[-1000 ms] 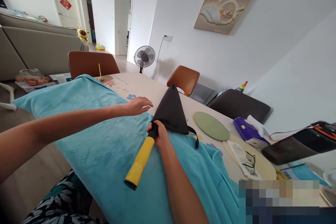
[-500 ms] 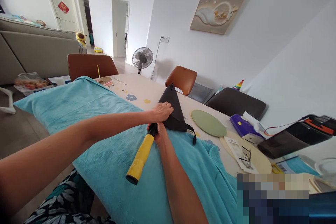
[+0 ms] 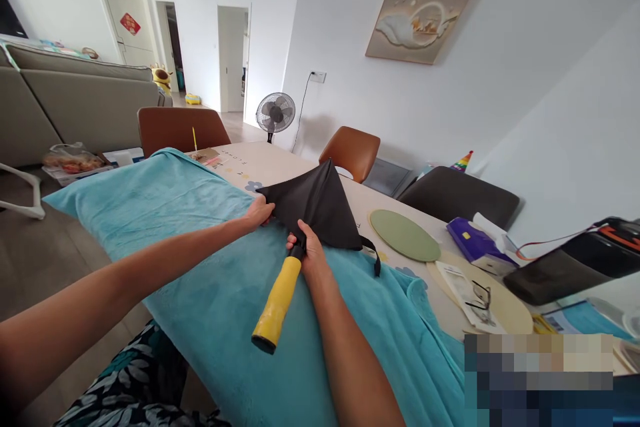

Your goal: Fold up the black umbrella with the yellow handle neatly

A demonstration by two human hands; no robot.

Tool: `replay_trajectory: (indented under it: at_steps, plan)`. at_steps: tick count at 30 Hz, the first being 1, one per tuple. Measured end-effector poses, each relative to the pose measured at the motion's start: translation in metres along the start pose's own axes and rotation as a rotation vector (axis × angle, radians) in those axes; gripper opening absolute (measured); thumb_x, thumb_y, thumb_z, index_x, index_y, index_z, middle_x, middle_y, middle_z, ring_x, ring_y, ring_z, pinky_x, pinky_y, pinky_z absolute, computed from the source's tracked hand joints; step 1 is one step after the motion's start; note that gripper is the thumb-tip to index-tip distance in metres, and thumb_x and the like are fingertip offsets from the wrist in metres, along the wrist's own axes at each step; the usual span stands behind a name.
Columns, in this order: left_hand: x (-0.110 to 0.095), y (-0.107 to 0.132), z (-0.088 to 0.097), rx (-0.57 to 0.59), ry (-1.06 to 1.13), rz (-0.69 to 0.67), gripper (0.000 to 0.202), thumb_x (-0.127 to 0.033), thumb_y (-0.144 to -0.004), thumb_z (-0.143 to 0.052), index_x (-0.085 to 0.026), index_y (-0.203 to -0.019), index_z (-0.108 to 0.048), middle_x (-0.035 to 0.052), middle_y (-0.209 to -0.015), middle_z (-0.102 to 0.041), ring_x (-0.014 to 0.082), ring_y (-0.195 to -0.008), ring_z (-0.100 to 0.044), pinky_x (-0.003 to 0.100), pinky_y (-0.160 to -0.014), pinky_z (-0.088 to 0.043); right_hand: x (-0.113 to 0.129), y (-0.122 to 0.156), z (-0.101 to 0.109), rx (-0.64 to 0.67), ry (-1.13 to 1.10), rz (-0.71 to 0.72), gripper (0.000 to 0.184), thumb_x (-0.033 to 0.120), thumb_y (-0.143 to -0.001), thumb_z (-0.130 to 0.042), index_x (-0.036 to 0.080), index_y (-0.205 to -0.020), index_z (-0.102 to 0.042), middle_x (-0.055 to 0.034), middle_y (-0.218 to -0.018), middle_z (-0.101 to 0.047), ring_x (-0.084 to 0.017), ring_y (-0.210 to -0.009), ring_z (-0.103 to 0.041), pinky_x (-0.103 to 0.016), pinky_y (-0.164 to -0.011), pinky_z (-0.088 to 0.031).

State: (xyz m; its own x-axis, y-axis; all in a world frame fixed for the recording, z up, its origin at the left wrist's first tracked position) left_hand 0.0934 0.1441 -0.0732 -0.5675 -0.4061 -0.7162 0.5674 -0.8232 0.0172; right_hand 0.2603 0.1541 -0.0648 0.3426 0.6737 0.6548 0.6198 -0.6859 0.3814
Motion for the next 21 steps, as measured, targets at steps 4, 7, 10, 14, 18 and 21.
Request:
replay_trajectory:
  at_steps: [4,7,10,14,18,21]
  plan:
    - [-0.002,-0.008,-0.004,0.009,-0.046,0.001,0.015,-0.021,-0.081,-0.044,-0.015,-0.080,-0.058,0.0061,-0.069,-0.064,0.0174,-0.066,-0.062,0.025,-0.059,-0.044,0.003,0.003,0.000,0.012,-0.031,0.023,0.014,0.024,-0.086,-0.053,0.017,-0.077,-0.045,0.0038,-0.053,-0.047,-0.006,-0.038,-0.043,-0.014,-0.031,-0.040]
    - [-0.002,-0.008,-0.001,-0.015,-0.140,-0.016,0.014,-0.023,-0.079,-0.048,-0.016,-0.087,-0.056,0.0088,-0.084,-0.066,0.0221,-0.085,-0.062,0.027,-0.068,-0.044,0.005,0.004,0.000,-0.028,-0.031,-0.021,0.012,0.024,-0.084,-0.053,0.015,-0.079,-0.046,0.0012,-0.055,-0.051,-0.007,-0.038,-0.045,-0.015,-0.032,-0.042]
    - [-0.002,-0.004,0.001,-0.006,-0.222,-0.072,0.019,-0.023,-0.078,-0.049,-0.017,-0.095,-0.055,0.0110,-0.099,-0.065,0.0246,-0.095,-0.060,0.029,-0.074,-0.044,0.008,0.005,-0.002,-0.051,-0.052,-0.052,0.011,0.024,-0.083,-0.053,0.014,-0.083,-0.048,-0.0018,-0.059,-0.056,-0.008,-0.038,-0.047,-0.017,-0.031,-0.044]
    - [-0.005,0.002,-0.002,0.022,-0.290,-0.150,0.036,-0.022,-0.078,-0.048,-0.013,-0.114,-0.048,0.0145,-0.102,-0.064,0.0275,-0.095,-0.060,0.034,-0.076,-0.045,0.015,0.010,-0.008,-0.033,-0.128,-0.090,0.012,0.025,-0.085,-0.050,0.015,-0.090,-0.048,-0.0052,-0.066,-0.061,-0.010,-0.040,-0.051,-0.019,-0.033,-0.047]
    - [-0.014,0.008,-0.011,0.071,-0.318,-0.287,0.067,-0.022,-0.080,-0.049,-0.020,-0.141,-0.021,0.0103,-0.104,-0.065,0.0254,-0.096,-0.061,0.034,-0.080,-0.045,0.024,0.017,-0.017,-0.042,-0.164,-0.115,0.017,0.027,-0.085,-0.050,0.014,-0.096,-0.048,-0.0073,-0.071,-0.063,-0.011,-0.043,-0.054,-0.021,-0.034,-0.050]
    - [-0.026,0.008,-0.021,0.170,-0.280,-0.380,0.057,-0.028,-0.085,-0.048,-0.027,-0.139,-0.030,0.0077,-0.108,-0.064,0.0248,-0.098,-0.060,0.036,-0.082,-0.045,0.027,0.022,-0.024,-0.041,-0.171,-0.116,0.018,0.027,-0.086,-0.050,0.013,-0.098,-0.049,-0.0075,-0.074,-0.064,-0.010,-0.044,-0.054,-0.020,-0.036,-0.051]
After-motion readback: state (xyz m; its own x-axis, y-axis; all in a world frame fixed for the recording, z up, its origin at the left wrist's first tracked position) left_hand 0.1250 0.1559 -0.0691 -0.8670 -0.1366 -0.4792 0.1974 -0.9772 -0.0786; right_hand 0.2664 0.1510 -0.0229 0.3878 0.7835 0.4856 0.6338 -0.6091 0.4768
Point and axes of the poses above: each hand's wrist, its own y-axis away from the middle knuckle, its own z-axis out of the back of the hand, x = y × z, the point moved 1 cm from there along -y, towards the middle knuckle
